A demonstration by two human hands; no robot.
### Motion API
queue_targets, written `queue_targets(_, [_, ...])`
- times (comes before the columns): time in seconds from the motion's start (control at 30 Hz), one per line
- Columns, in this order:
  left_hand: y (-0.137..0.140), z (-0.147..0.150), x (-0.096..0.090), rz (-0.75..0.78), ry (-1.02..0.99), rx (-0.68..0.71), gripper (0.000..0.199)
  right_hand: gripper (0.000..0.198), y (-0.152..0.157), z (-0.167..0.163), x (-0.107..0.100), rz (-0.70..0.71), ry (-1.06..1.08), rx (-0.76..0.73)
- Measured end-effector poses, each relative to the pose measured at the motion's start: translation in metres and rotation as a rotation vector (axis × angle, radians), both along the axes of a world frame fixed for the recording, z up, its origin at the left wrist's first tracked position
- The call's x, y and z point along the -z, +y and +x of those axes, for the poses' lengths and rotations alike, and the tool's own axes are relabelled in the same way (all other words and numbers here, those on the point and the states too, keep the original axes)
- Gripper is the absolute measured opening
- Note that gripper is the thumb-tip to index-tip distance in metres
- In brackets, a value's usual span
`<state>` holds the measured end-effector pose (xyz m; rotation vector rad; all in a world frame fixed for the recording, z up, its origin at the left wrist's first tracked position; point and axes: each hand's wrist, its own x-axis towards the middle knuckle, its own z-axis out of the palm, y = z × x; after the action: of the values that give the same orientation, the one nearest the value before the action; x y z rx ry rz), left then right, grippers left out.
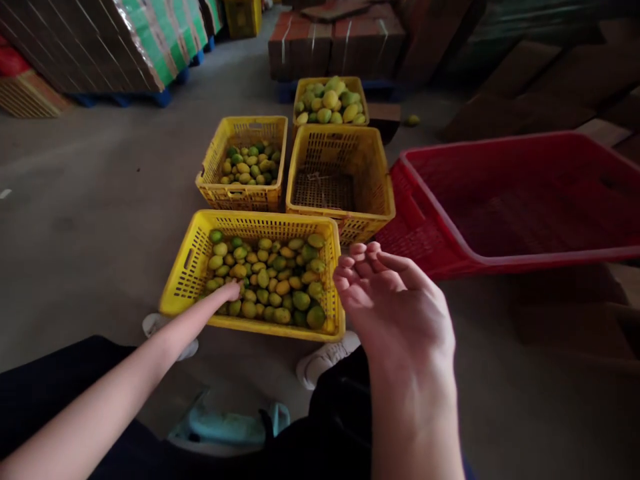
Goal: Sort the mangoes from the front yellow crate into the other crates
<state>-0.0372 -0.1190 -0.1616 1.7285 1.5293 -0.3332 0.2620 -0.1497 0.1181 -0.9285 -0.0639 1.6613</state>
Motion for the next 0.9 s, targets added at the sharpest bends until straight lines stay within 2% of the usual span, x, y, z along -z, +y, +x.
queue_targets(0.07, [-0.005, -0.001, 0.004, -0.018, 0.04, -0.049, 0.047, 0.015, -0.003, 0.0, -0.002, -0.031, 0.023, 0.011])
queue_targets(0.17, [-0.006, -0.008, 0.0, -0.028, 0.056, -0.116, 0.048, 0.013, -0.007, -0.002, -0.002, 0.03, 0.006, -0.034])
queue_targets(0.27, [0.007, -0.016, -0.016, -0.028, -0.004, -0.188, 0.043, 0.011, -0.009, -0.007, 0.005, 0.075, -0.009, -0.036])
queue_targets(0.33, [0.02, -0.019, -0.036, -0.049, -0.055, -0.229, 0.037, 0.008, -0.01, -0.016, 0.011, 0.086, 0.001, -0.037])
queue_targets(0.4, [0.032, -0.02, -0.067, -0.086, -0.143, -0.278, 0.033, 0.008, -0.012, -0.029, 0.017, 0.081, 0.023, -0.07])
queue_targets(0.5, [0.037, -0.01, -0.136, -0.112, -0.473, -0.384, 0.034, 0.016, -0.013, -0.055, 0.025, -0.019, 0.01, -0.137])
queue_targets(0.57, [0.03, 0.001, -0.19, -0.065, -0.677, -0.358, 0.045, 0.019, -0.012, -0.07, 0.03, -0.109, -0.042, -0.15])
queue_targets(0.63, [0.021, 0.01, -0.238, -0.001, -0.746, -0.301, 0.056, 0.025, -0.01, -0.082, 0.033, -0.118, -0.039, -0.187])
queue_targets(0.7, [0.015, 0.013, -0.266, 0.125, -0.755, -0.251, 0.057, 0.033, -0.009, -0.089, 0.034, -0.053, 0.061, -0.289])
queue_targets(0.73, [0.015, 0.012, -0.27, 0.208, -0.743, -0.241, 0.056, 0.035, -0.009, -0.09, 0.034, -0.025, 0.121, -0.343])
queue_targets(0.8, [0.018, 0.003, -0.258, 0.362, -0.674, -0.256, 0.052, 0.03, -0.008, -0.089, 0.032, -0.016, 0.184, -0.389])
queue_targets(0.87, [0.021, -0.009, -0.224, 0.425, -0.503, -0.278, 0.049, 0.021, -0.008, -0.083, 0.028, -0.041, 0.169, -0.351])
queue_targets(0.9, [0.02, -0.014, -0.202, 0.395, -0.362, -0.266, 0.047, 0.018, -0.008, -0.079, 0.026, -0.052, 0.151, -0.318])
